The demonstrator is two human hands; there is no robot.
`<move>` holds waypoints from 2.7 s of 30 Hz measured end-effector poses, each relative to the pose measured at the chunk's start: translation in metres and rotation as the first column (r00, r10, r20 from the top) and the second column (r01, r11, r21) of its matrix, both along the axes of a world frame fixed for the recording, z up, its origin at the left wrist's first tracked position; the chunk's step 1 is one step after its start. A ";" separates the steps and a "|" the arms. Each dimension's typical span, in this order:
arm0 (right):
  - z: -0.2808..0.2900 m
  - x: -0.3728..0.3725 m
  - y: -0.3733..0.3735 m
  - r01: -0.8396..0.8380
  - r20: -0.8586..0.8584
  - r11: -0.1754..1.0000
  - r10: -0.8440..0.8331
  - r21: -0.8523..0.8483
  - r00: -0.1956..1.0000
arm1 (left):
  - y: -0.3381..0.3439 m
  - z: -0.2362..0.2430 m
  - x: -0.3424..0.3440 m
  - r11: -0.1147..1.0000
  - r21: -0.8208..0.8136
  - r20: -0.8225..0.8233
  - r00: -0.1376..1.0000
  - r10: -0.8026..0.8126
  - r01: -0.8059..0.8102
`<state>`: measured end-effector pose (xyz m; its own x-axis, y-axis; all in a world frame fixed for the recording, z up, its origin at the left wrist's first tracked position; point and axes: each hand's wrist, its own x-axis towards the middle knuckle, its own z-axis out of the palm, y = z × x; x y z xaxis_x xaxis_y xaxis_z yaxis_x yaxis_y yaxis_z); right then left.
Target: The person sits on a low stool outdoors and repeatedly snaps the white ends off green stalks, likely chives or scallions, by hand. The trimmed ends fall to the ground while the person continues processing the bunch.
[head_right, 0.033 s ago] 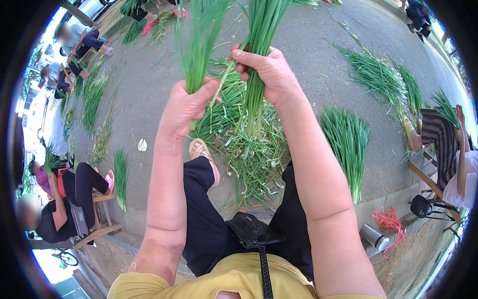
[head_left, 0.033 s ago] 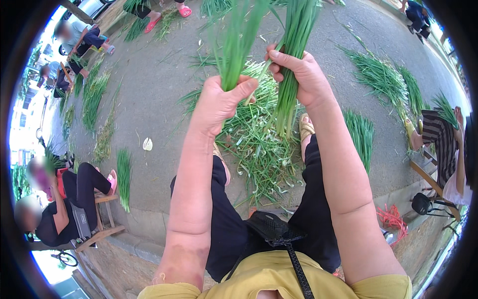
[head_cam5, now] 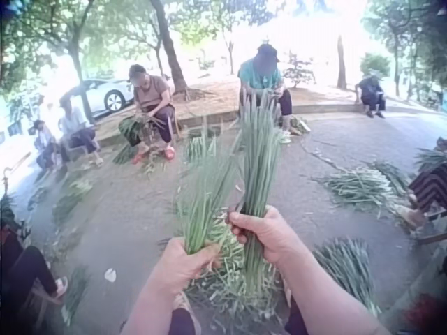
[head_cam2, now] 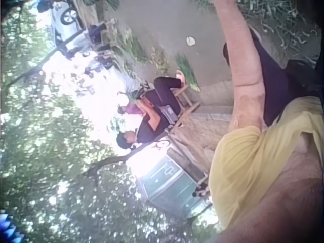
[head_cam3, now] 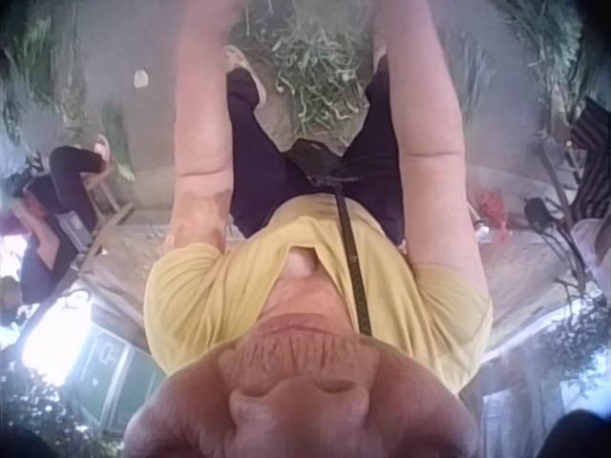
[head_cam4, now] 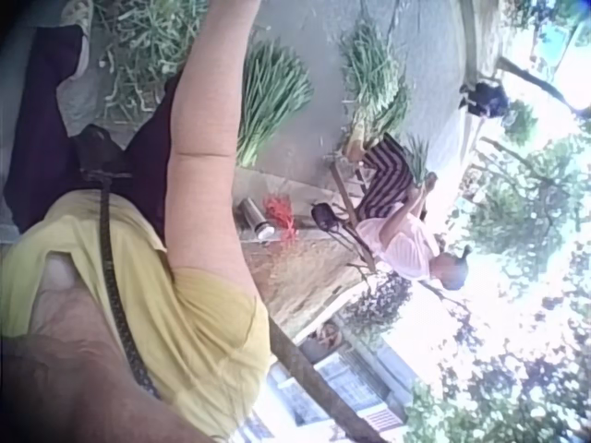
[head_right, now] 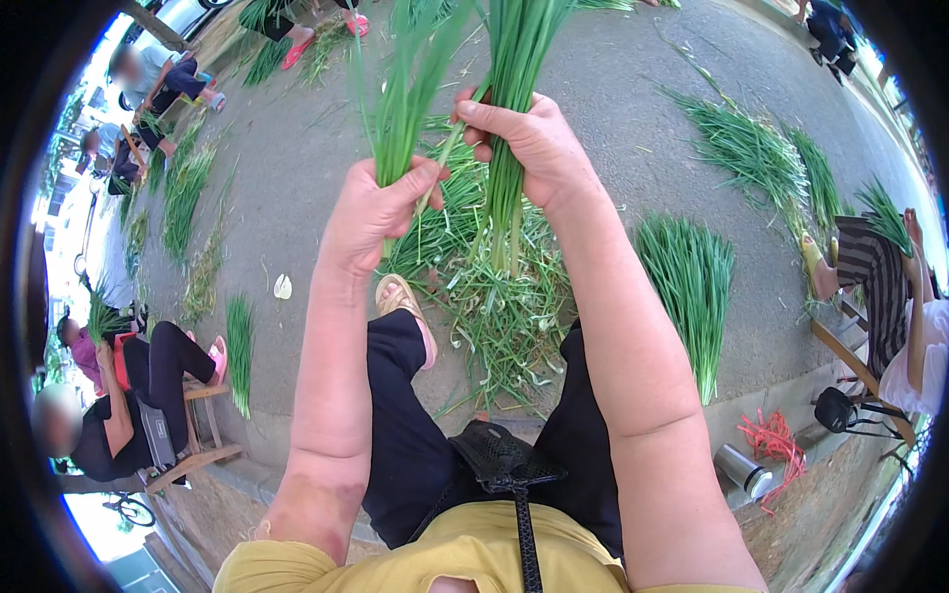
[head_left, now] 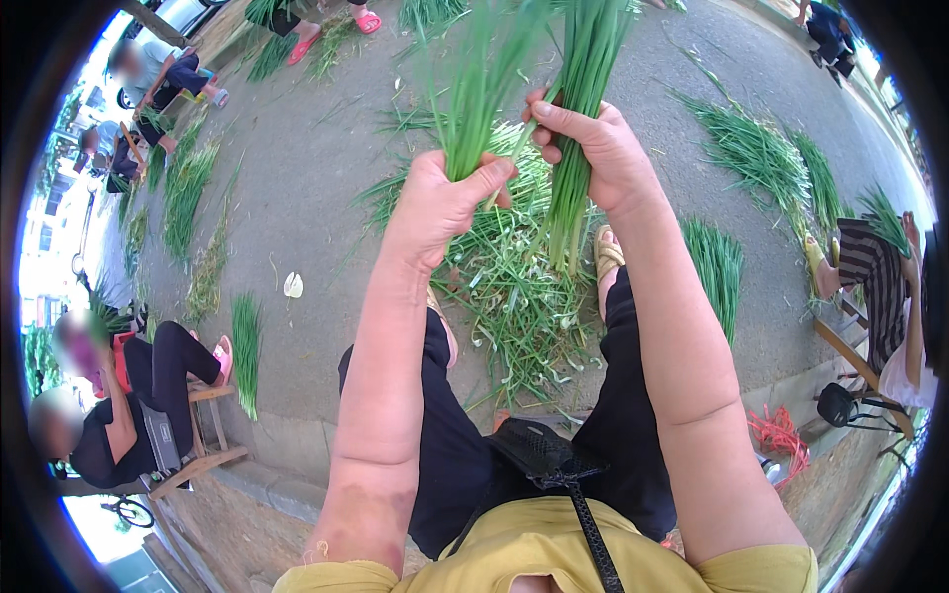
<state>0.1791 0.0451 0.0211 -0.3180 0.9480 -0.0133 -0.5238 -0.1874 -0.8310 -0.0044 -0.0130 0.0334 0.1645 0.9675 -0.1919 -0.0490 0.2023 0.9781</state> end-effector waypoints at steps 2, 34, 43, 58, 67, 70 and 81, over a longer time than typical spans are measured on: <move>0.000 -0.002 -0.001 -0.024 0.051 1.000 0.023 0.014 0.998 | 0.000 -0.003 0.002 0.999 0.002 -0.016 0.999 -0.042 0.042; -0.002 -0.004 0.002 0.206 0.200 0.979 -0.203 0.007 0.958 | -0.001 0.000 -0.002 0.999 0.036 -0.046 0.999 0.015 -0.014; -0.003 -0.010 -0.003 0.075 0.214 0.997 -0.070 -0.015 0.974 | 0.000 -0.009 0.001 0.999 0.032 0.034 0.999 0.026 -0.027; 0.000 -0.001 -0.001 -0.028 0.111 1.000 0.028 -0.006 0.993 | 0.001 -0.008 -0.014 0.989 0.067 0.084 0.988 0.127 -0.133; 0.002 0.007 0.004 -0.078 -0.056 0.997 0.078 0.003 0.995 | 0.001 -0.002 -0.018 0.975 0.056 0.026 0.976 0.216 -0.217; 0.000 0.004 0.004 -0.058 -0.026 0.998 0.059 0.015 0.998 | 0.000 0.003 -0.016 0.981 0.036 0.079 0.979 0.186 -0.189; 0.005 -0.009 -0.007 -0.084 0.126 0.996 0.079 0.034 0.989 | 0.001 -0.009 0.001 0.986 0.078 0.042 0.988 0.147 -0.150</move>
